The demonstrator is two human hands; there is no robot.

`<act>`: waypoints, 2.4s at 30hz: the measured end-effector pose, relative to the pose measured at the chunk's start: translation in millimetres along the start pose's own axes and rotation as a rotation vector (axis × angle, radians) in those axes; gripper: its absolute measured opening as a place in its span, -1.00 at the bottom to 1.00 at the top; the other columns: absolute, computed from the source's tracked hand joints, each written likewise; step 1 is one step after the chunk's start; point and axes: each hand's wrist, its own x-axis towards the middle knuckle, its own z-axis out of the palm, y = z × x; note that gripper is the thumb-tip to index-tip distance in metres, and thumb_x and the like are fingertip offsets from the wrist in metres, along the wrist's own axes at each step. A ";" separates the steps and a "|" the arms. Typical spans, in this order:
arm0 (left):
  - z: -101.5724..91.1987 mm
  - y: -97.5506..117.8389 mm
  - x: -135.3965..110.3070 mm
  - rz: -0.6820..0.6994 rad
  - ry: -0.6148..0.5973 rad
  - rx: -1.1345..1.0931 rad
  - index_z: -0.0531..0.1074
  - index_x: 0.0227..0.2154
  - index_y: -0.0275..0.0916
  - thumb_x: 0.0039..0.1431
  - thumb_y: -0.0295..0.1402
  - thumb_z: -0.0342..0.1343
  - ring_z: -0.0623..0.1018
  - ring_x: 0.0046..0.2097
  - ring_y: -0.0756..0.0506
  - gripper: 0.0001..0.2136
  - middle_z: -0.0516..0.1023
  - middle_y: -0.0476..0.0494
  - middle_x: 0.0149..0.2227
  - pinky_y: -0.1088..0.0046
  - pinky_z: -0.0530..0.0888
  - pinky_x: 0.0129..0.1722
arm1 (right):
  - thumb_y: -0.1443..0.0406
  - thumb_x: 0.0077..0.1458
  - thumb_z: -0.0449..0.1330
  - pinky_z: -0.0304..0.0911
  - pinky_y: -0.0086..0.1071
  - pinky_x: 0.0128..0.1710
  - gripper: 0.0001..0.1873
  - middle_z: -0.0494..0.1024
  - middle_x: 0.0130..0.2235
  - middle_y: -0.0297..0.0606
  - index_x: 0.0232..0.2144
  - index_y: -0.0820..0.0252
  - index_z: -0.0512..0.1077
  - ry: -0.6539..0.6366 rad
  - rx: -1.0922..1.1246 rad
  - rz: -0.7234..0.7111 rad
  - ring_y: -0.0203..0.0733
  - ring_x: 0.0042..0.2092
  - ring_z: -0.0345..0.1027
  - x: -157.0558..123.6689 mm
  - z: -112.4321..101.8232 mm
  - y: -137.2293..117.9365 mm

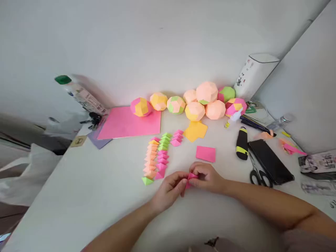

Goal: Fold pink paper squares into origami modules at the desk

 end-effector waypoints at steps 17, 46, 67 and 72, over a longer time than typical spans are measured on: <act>-2.0 -1.3 0.7 0.014 0.010 -0.115 0.34 -0.21 -0.25 0.14 -0.14 0.13 0.34 -0.36 0.03 -0.71 0.36 -0.07 -0.31 0.54 0.34 -0.44 | 0.21 0.17 0.10 0.06 -0.51 -0.55 -0.63 0.22 -0.62 -0.39 -0.62 0.28 0.32 -0.088 -0.057 0.026 -0.40 -0.56 0.10 0.3 -1.6 -3.5; -5.1 -13.6 -1.1 0.194 0.085 0.104 0.41 -0.02 -0.16 0.18 -0.25 0.11 0.38 -0.30 -0.04 -0.69 0.36 -0.11 -0.28 0.49 0.40 -0.38 | 0.20 0.15 0.16 0.21 -0.47 -0.46 -0.74 0.42 -0.48 -0.26 -0.45 0.29 0.45 -0.053 0.019 0.013 -0.33 -0.44 0.27 -1.2 -0.6 0.2; -4.6 -6.6 -1.0 0.238 0.153 0.331 0.57 -0.23 -0.24 0.21 -0.27 0.05 0.33 -0.44 -0.02 -0.77 0.38 -0.07 -0.49 0.50 0.29 -0.46 | 0.14 0.02 0.28 0.18 -0.50 -0.48 -0.70 0.36 -0.45 -0.35 -0.40 0.25 0.34 0.029 0.219 0.278 -0.38 -0.45 0.20 -3.1 -0.1 -4.6; -4.3 -6.8 -1.3 0.210 0.139 0.307 0.57 -0.22 -0.25 0.21 -0.27 0.05 0.40 -0.40 -0.05 -0.76 0.48 -0.13 -0.43 0.47 0.33 -0.42 | 0.14 0.03 0.27 0.20 -0.47 -0.46 -0.72 0.41 -0.44 -0.30 -0.41 0.27 0.40 0.015 0.203 0.270 -0.35 -0.43 0.23 -1.6 -0.9 -5.4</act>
